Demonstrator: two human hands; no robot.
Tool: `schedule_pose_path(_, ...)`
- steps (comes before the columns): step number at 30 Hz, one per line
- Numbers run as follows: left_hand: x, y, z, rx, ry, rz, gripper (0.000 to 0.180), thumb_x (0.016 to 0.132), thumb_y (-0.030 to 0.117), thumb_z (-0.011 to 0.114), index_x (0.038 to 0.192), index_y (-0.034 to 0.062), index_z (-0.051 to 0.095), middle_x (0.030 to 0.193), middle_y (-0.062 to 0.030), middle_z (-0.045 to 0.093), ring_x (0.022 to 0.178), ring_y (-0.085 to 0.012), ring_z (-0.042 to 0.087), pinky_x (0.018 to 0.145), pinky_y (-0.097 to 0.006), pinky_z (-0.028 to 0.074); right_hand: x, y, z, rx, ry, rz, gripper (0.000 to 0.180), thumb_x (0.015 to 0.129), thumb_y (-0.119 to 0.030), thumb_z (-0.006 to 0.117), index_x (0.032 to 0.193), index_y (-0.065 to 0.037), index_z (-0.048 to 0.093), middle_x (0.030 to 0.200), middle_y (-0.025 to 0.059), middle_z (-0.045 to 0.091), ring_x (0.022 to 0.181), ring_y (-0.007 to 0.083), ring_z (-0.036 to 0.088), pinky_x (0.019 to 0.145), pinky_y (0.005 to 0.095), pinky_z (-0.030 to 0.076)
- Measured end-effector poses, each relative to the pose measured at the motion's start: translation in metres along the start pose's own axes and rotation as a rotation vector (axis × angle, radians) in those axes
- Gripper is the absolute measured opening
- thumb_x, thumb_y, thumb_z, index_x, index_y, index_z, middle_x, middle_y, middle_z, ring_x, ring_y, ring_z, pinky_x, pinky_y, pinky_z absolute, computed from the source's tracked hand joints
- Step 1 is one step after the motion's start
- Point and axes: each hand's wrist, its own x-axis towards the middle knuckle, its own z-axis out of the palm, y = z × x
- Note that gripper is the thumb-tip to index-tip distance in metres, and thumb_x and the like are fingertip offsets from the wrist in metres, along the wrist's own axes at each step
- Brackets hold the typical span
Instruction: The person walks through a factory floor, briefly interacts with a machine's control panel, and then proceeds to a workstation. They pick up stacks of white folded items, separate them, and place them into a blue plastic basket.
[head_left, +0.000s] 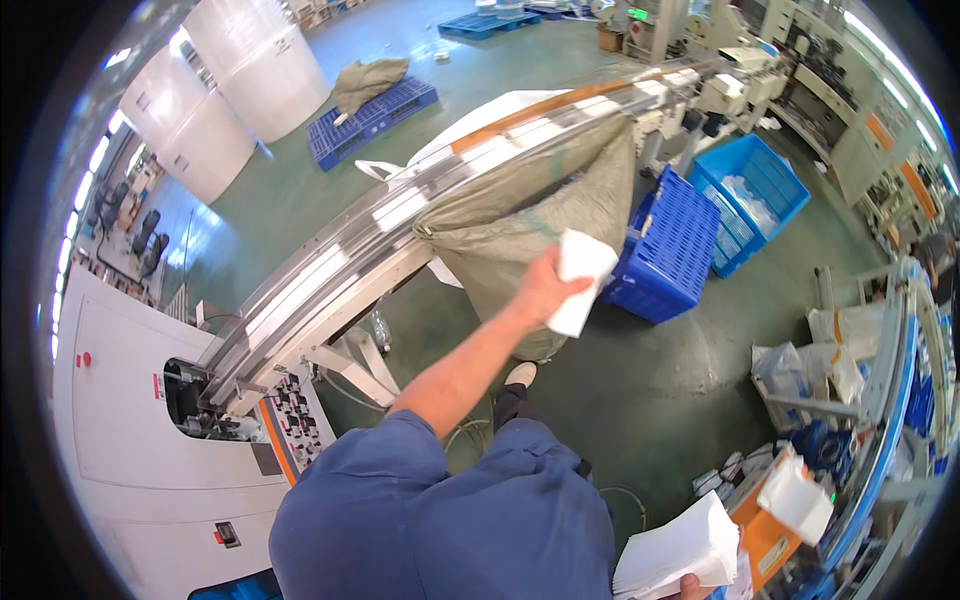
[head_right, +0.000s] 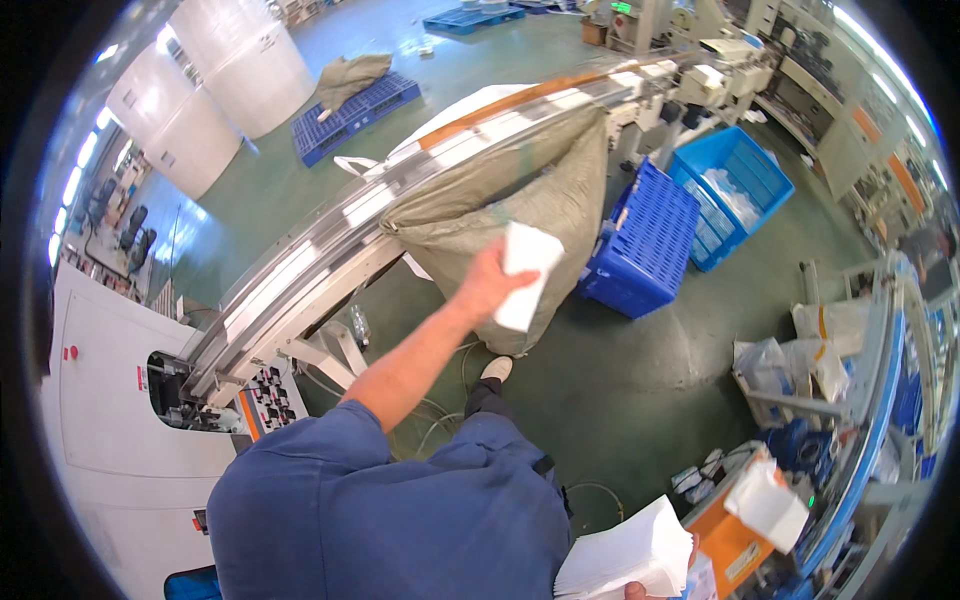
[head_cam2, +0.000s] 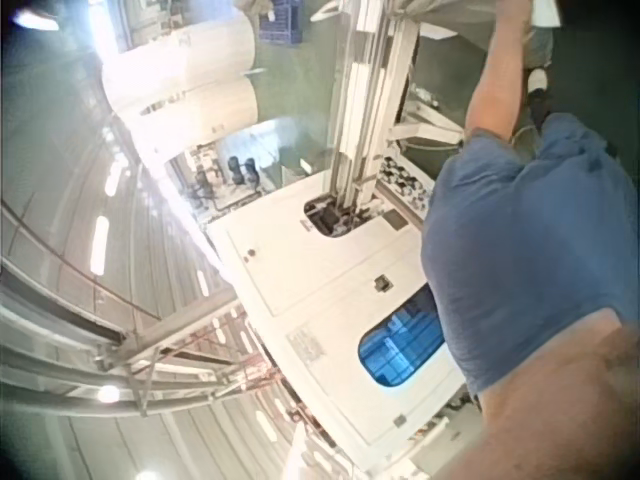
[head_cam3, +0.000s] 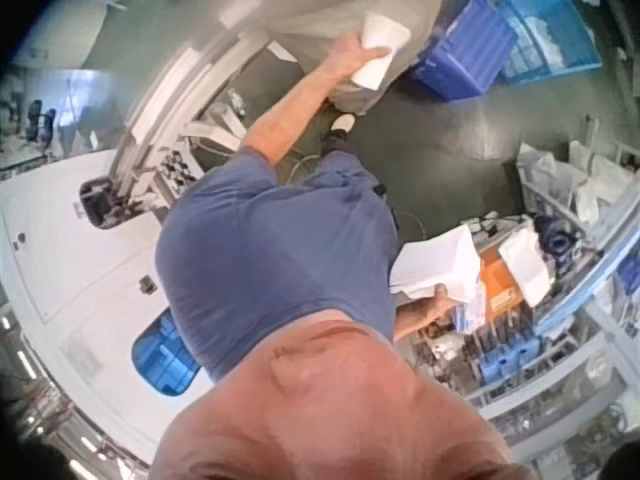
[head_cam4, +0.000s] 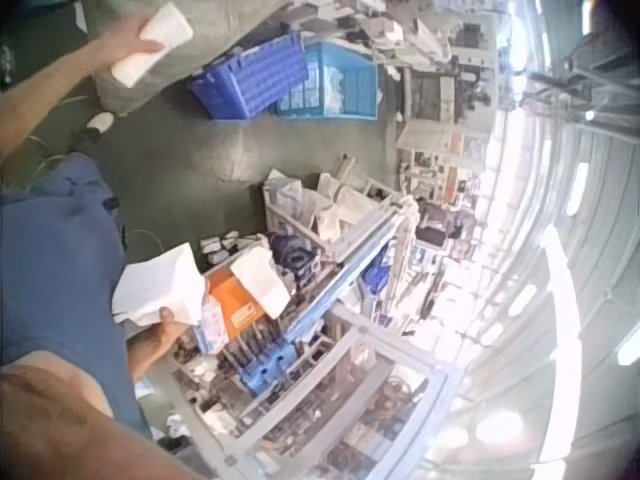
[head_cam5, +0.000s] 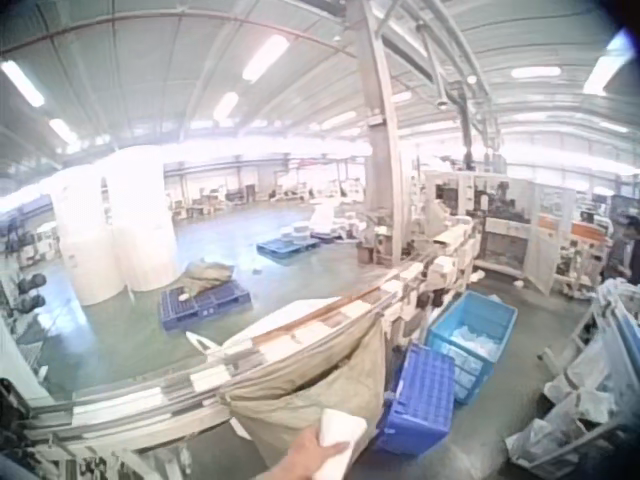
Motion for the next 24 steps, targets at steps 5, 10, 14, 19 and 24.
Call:
schedule_pose_path(5,0.151,0.033,-0.147,0.291,0.443,0.377,0.050,0.074,0.016,0.081,0.113,-0.0024,0.057,0.099,-0.0172,0.068,0.090,-0.0273,0.066,0.082,-0.037,0.051,0.057,0.019,0.117,-0.051,-0.039,0.038,0.109,0.062,-0.042,0.082,0.147,0.003,0.031,0.134,0.0195,0.050,0.119,0.0303,0.055,0.102,0.0401,0.044)
schedule_pose_path(10,0.295,0.053,-0.281,0.456,0.736,0.506,0.048,0.075,0.021,0.080,0.110,-0.0013,0.057,0.101,-0.0199,0.067,0.095,-0.0330,0.065,0.084,-0.040,0.050,0.094,0.021,0.219,-0.107,-0.016,0.075,0.110,0.061,-0.042,0.083,0.147,0.003,0.030,0.134,0.0195,0.050,0.119,0.0304,0.055,0.101,0.0401,0.044)
schedule_pose_path(14,0.355,0.084,-0.319,0.452,0.850,0.623,0.051,0.076,0.024,0.079,0.113,-0.0010,0.055,0.105,-0.0206,0.066,0.097,-0.0342,0.065,0.083,-0.041,0.050,0.105,0.024,0.266,-0.139,0.038,0.094,0.110,0.061,-0.042,0.083,0.147,0.003,0.030,0.134,0.0195,0.050,0.118,0.0305,0.055,0.101,0.0401,0.045)
schedule_pose_path(19,0.485,-0.046,-0.409,0.870,0.686,0.232,0.101,0.070,0.048,0.081,0.143,-0.0033,0.033,0.136,-0.0286,0.049,0.128,-0.0397,0.047,0.106,-0.046,0.038,0.099,0.017,0.289,-0.142,0.068,0.076,0.111,0.061,-0.042,0.083,0.147,0.002,0.030,0.134,0.0195,0.051,0.118,0.0307,0.056,0.101,0.0401,0.045)
schedule_pose_path(24,0.500,-0.113,-0.328,0.793,0.380,0.277,0.097,0.079,0.055,0.071,0.147,-0.0018,0.031,0.151,-0.0239,0.033,0.140,-0.0352,0.032,0.116,-0.042,0.025,0.070,-0.007,0.274,-0.095,0.191,0.041,0.112,0.059,-0.041,0.084,0.147,0.002,0.030,0.131,0.0184,0.053,0.118,0.0298,0.057,0.101,0.0399,0.046)
